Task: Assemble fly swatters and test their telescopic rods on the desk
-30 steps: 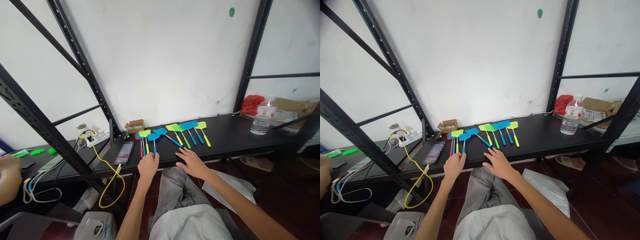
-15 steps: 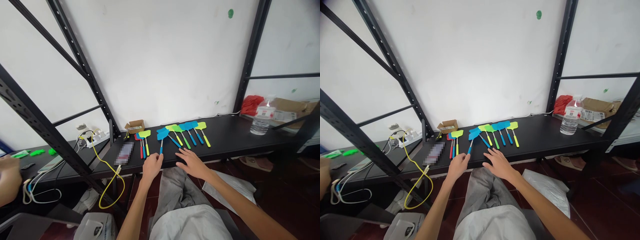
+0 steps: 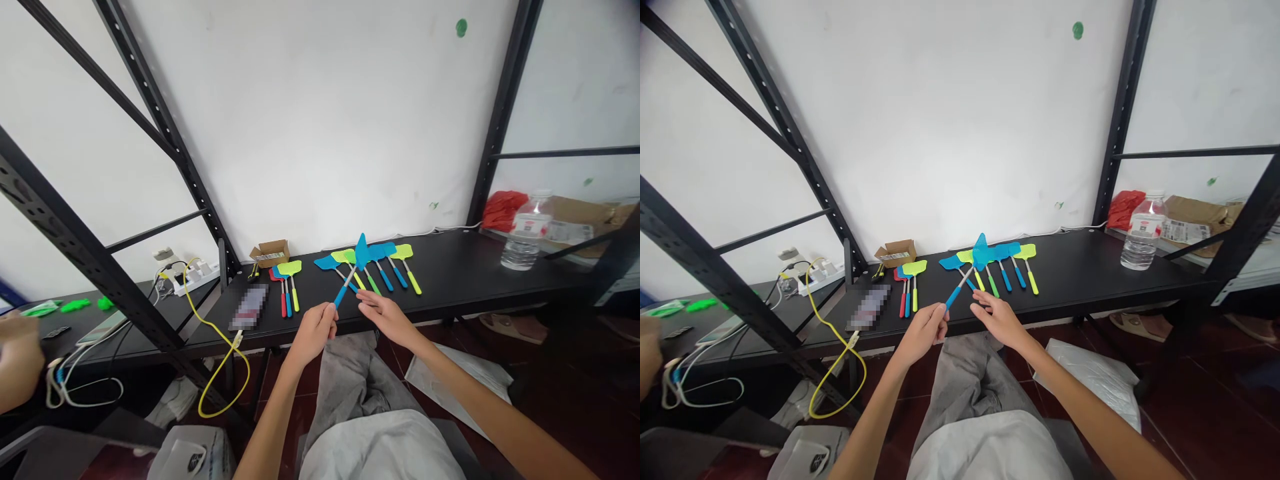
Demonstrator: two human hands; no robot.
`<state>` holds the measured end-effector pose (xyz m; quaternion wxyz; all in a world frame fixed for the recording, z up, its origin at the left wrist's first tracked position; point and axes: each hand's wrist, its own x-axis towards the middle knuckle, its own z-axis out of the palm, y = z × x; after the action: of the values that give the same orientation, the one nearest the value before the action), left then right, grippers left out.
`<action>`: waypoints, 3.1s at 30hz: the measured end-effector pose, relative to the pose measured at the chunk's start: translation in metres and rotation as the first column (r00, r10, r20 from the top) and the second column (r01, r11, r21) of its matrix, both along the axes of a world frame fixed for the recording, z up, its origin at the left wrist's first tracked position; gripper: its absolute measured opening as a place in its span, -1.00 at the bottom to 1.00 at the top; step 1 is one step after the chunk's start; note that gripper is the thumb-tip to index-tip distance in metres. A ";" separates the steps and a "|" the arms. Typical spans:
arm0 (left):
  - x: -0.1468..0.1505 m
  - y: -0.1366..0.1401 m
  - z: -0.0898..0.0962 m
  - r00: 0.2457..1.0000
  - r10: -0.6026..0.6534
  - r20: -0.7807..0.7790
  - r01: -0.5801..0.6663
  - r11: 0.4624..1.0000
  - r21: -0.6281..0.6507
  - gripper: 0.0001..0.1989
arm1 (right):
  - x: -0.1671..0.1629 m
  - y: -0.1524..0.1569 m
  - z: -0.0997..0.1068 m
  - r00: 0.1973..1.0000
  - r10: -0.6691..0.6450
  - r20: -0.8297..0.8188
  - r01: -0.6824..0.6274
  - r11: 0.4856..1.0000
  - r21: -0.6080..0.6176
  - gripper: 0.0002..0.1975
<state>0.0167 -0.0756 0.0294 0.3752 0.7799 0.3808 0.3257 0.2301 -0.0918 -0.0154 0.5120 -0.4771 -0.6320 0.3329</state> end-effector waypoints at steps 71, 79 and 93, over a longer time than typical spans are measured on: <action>0.007 -0.023 0.013 0.909 0.038 -0.414 0.102 0.945 0.310 -0.65 | 0.041 0.006 0.024 0.624 -0.197 -0.756 0.219 0.973 -0.073 -0.65; 0.014 -0.025 0.010 0.923 0.141 -0.358 -0.008 0.937 0.348 -0.78 | -0.004 -0.007 0.021 0.828 -0.040 -0.559 0.019 0.999 -0.044 -0.62; 0.017 -0.021 0.001 0.941 0.093 -0.324 0.016 0.948 0.318 -0.51 | -0.019 -0.010 0.013 0.934 0.028 -0.356 -0.041 0.999 -0.030 -0.55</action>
<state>0.0337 -0.0969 0.0302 0.1687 0.8661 0.3971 0.2523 0.2106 -0.1018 -0.0023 0.6028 -0.4075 -0.5312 0.4341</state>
